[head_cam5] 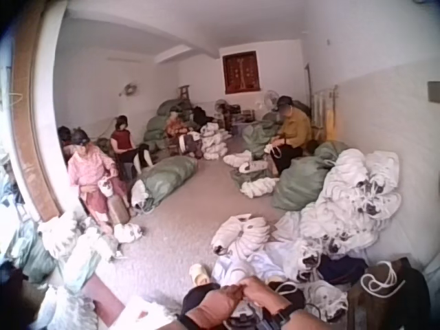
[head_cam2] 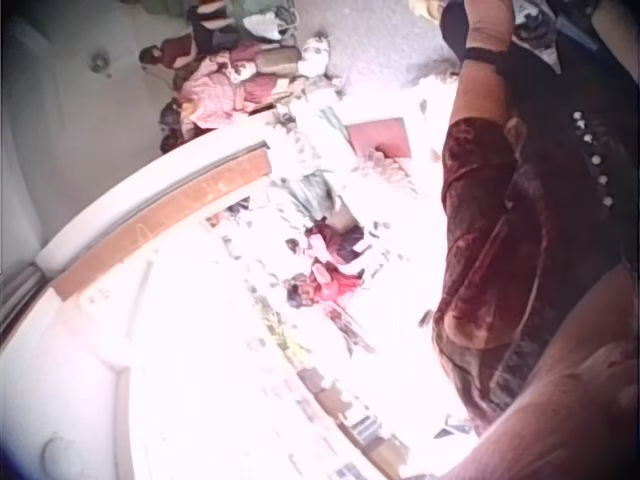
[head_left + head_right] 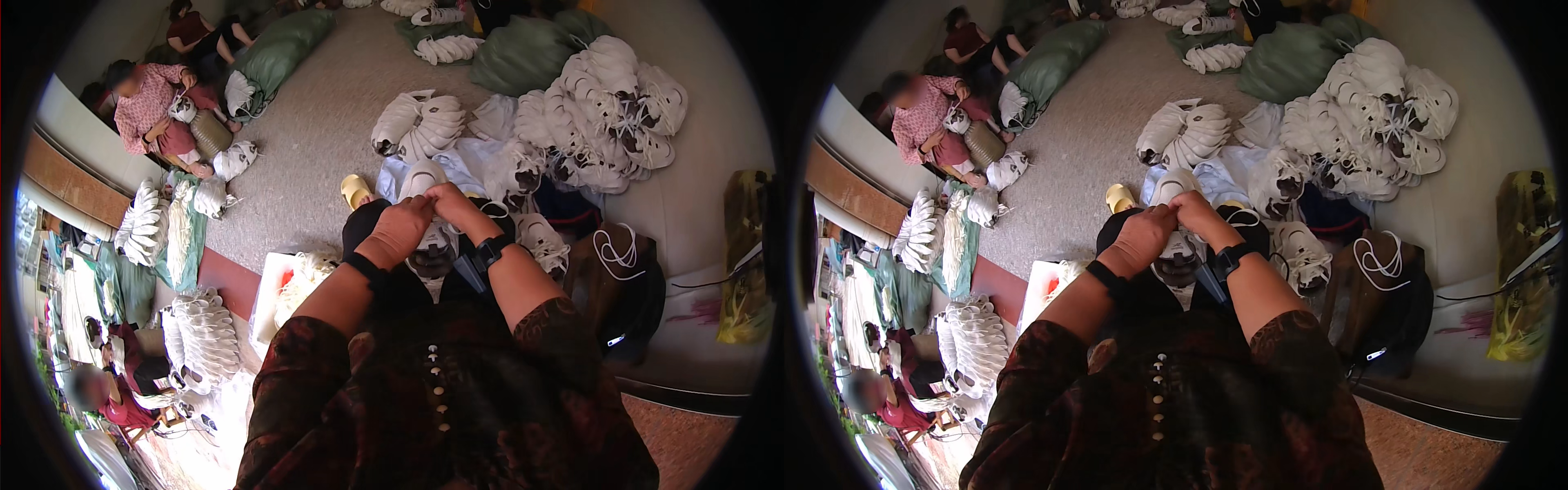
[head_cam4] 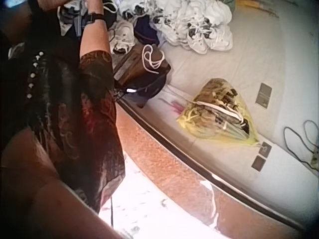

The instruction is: Lacing and assembling components for white sneakers in a manufacturing environment.

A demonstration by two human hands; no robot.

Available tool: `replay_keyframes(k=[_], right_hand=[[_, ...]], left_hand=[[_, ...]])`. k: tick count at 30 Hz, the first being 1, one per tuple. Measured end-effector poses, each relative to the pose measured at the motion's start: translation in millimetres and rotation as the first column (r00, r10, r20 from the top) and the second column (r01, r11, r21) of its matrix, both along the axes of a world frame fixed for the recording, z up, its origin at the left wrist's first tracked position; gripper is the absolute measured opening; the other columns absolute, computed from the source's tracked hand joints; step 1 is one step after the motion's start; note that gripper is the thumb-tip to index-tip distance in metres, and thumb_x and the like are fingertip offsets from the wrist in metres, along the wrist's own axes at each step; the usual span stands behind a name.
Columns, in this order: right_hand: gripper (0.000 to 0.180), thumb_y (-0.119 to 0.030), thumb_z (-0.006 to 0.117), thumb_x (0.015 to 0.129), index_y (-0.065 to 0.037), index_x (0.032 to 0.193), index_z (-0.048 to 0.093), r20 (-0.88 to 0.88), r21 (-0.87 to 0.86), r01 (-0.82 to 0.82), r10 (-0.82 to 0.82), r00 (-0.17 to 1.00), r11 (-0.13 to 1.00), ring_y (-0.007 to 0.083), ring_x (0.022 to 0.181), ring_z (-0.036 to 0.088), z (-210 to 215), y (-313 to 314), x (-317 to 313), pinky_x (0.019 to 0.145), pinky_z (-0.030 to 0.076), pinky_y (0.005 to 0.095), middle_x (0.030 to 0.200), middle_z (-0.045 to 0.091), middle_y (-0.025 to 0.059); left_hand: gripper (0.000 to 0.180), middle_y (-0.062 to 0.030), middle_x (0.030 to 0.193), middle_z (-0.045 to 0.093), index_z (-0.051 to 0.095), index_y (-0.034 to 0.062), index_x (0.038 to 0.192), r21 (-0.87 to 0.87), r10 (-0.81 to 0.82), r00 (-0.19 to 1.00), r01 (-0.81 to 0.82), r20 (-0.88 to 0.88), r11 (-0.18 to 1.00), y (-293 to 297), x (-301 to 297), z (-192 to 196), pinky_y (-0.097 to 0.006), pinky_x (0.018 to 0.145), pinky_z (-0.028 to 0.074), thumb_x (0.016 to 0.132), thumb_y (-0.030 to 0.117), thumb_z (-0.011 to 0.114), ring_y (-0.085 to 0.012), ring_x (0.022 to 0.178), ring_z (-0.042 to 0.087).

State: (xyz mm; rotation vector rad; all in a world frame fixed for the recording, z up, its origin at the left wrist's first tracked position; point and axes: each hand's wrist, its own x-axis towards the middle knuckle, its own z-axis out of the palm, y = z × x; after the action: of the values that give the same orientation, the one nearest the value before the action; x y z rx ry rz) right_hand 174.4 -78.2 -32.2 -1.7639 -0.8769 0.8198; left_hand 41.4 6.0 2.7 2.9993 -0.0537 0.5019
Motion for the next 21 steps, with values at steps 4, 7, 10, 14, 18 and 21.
replay_keyframes(k=[4, 7, 10, 14, 18, 21], right_hand=[[0.019, 0.003, 0.054, 0.071, 0.000, 0.088, 0.062, -0.107, 0.194, 0.225, -0.208, 0.972, 0.955, 0.0093, 0.062, 0.050, 3, -21, -12, 0.056, 0.042, 0.0251, 0.071, 0.058, 0.0026], [0.022, 0.005, 0.051, 0.073, 0.000, 0.092, 0.060, -0.118, 0.287, 0.313, -0.291, 0.949, 0.905, 0.0064, 0.059, 0.047, -6, -45, -12, 0.054, 0.040, 0.0233, 0.069, 0.056, 0.0017], [0.019, 0.006, 0.052, 0.074, 0.000, 0.090, 0.060, 0.029, 0.307, 0.296, -0.319, 0.947, 0.905, 0.0065, 0.058, 0.046, -4, -61, -3, 0.053, 0.039, 0.0227, 0.066, 0.053, 0.0010], [0.015, 0.006, 0.053, 0.074, 0.000, 0.086, 0.060, 0.181, 0.320, 0.262, -0.330, 0.926, 0.910, 0.0077, 0.058, 0.047, -3, -77, 7, 0.055, 0.040, 0.0220, 0.065, 0.053, 0.0015], [0.014, 0.004, 0.054, 0.074, -0.001, 0.086, 0.060, 0.240, 0.290, 0.234, -0.307, 0.921, 0.928, 0.0119, 0.059, 0.050, -5, -72, 3, 0.057, 0.042, 0.0245, 0.068, 0.055, 0.0043], [0.016, 0.003, 0.053, 0.072, -0.002, 0.086, 0.059, 0.474, 0.294, 0.109, -0.244, 0.846, 0.950, 0.0225, 0.063, 0.055, -2, -68, -7, 0.061, 0.046, 0.0318, 0.072, 0.058, 0.0096]], left_hand=[[0.007, -0.0072, 0.091, 0.061, 0.054, 0.0042, 0.089, -0.614, -0.091, 0.976, 0.194, 0.195, 0.765, 13, -14, -9, -0.032, 0.077, 0.048, 0.082, 0.005, 0.052, -0.0213, 0.092, 0.059], [0.006, -0.0088, 0.089, 0.062, 0.048, 0.0074, 0.091, -0.972, 0.190, 0.967, 0.194, 0.168, -0.131, 10, -36, 6, -0.027, 0.077, 0.047, 0.093, 0.008, 0.043, -0.0176, 0.092, 0.059], [0.006, -0.0033, 0.072, 0.053, 0.047, 0.0097, 0.089, -0.846, 0.425, 0.860, 0.432, 0.282, -0.314, 48, -87, 23, -0.024, 0.053, 0.044, 0.093, 0.014, 0.046, -0.0119, 0.060, 0.050], [0.013, -0.0012, 0.075, 0.045, 0.043, 0.0074, 0.083, -0.628, 0.710, 0.557, 0.750, 0.431, -0.207, 150, -212, 27, -0.019, 0.047, 0.035, 0.094, 0.014, 0.046, -0.0074, 0.060, 0.038], [0.015, -0.0055, 0.078, 0.050, 0.045, 0.0032, 0.084, -0.671, 0.782, 0.408, 0.741, 0.470, 0.017, 201, -329, -20, -0.024, 0.057, 0.041, 0.093, 0.015, 0.047, -0.0137, 0.066, 0.046], [0.012, -0.0052, 0.078, 0.051, 0.046, 0.0050, 0.085, -0.761, 0.837, 0.373, 0.644, 0.401, 0.078, 184, -320, -24, -0.026, 0.059, 0.041, 0.093, 0.014, 0.048, -0.0142, 0.067, 0.047]])
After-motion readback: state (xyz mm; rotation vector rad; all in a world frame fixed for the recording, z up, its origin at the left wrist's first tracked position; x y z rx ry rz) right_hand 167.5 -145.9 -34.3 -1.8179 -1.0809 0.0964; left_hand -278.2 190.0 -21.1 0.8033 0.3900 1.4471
